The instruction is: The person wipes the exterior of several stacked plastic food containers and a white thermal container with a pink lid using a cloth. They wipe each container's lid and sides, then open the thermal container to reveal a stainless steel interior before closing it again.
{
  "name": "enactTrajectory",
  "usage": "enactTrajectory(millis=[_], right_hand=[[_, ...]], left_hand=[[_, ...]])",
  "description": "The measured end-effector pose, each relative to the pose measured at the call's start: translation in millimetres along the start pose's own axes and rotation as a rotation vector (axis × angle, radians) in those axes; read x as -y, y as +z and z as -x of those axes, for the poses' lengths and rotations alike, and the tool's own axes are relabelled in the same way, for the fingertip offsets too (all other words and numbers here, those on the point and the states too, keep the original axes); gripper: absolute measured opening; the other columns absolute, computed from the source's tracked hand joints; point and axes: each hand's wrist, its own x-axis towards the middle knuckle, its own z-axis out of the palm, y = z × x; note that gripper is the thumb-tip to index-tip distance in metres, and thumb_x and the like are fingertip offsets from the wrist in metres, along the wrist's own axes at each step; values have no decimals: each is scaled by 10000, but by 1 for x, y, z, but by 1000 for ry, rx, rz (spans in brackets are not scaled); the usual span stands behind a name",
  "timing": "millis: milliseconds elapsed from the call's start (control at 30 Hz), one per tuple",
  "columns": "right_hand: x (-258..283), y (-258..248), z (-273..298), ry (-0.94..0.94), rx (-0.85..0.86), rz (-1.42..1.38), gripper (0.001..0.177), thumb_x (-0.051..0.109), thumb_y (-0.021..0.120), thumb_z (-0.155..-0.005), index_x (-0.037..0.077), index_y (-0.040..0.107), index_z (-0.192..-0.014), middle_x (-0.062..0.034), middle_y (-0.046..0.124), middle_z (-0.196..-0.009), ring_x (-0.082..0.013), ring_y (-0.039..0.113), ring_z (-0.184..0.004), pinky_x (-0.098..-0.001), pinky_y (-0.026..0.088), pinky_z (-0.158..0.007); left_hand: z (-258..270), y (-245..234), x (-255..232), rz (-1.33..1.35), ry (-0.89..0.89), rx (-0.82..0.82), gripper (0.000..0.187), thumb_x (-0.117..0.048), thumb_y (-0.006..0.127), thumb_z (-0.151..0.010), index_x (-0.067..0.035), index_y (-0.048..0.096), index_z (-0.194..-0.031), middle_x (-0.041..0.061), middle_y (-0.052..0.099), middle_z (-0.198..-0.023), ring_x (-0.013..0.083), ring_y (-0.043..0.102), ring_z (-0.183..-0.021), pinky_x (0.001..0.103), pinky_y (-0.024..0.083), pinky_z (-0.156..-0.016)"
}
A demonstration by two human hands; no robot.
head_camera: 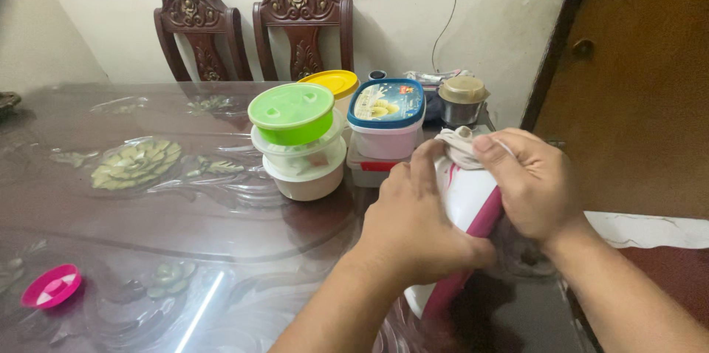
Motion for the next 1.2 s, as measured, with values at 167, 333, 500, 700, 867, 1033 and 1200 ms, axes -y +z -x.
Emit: enactTrajectory(millis=[167,333,500,700,867,1033,1200], right_hand=[[-32,-20,1,504,-147,-257,337,315,581,-1077,8,711,-1034,-119,677,-922,-192,606,-819,-334,482,-765],[-30,-26,-2,791,-114,-426,351,350,527,-1034,39,684,-1072,-94,720,-963,-177,666,-849,-341,516,-803],[9,-14,-18,582,80,-296,335,307,573,-1005,21,741,-1048,-130,744,-946,-183,678,-840,-316,524,-818],[31,13,-22,188,108,161,334,324,682,-961,12,795,-920,-77,734,-858,-160,661,-767,-307,506,-706],[14,4,-33,668,-158,-313,326,315,644,-987,4,742,-976,-117,727,-869,-226,661,-762,-363,525,-720],[-25,2,-15,946,-364,-454,406,372,587,-995,29,650,-1202,-151,682,-1130,-257,666,-994,-389,534,-841],[-51,8,19,1047,-326,-677,541,399,481,-1005,26,535,-1392,-160,615,-1349,-286,625,-1211,-443,518,-1018]], left_hand=[[14,-2,-4,-57,6,55,1279,-429,832,-515,-167,232,-1614,237,460,-1416,435,466,-1334,478,445,-1065],[24,-8,-7,-104,-11,85,1266,-438,841,-523,-228,261,-1629,247,446,-1419,456,460,-1337,490,454,-1057],[16,-10,-12,-148,-126,138,1321,-456,846,-552,-153,175,-1648,279,386,-1471,455,460,-1342,479,461,-1069],[8,-8,-10,-84,-177,96,1347,-458,829,-531,-145,150,-1652,294,423,-1440,459,479,-1329,478,464,-1066],[7,-13,-5,-106,-87,124,1302,-430,840,-540,-163,208,-1646,331,379,-1471,497,457,-1341,483,457,-1065],[2,-11,0,-62,-31,113,1316,-433,835,-495,-168,249,-1643,308,427,-1445,470,503,-1307,464,467,-1060],[-3,-7,-2,-109,-32,133,1328,-444,853,-491,-159,244,-1636,304,440,-1424,467,489,-1311,466,463,-1053]])
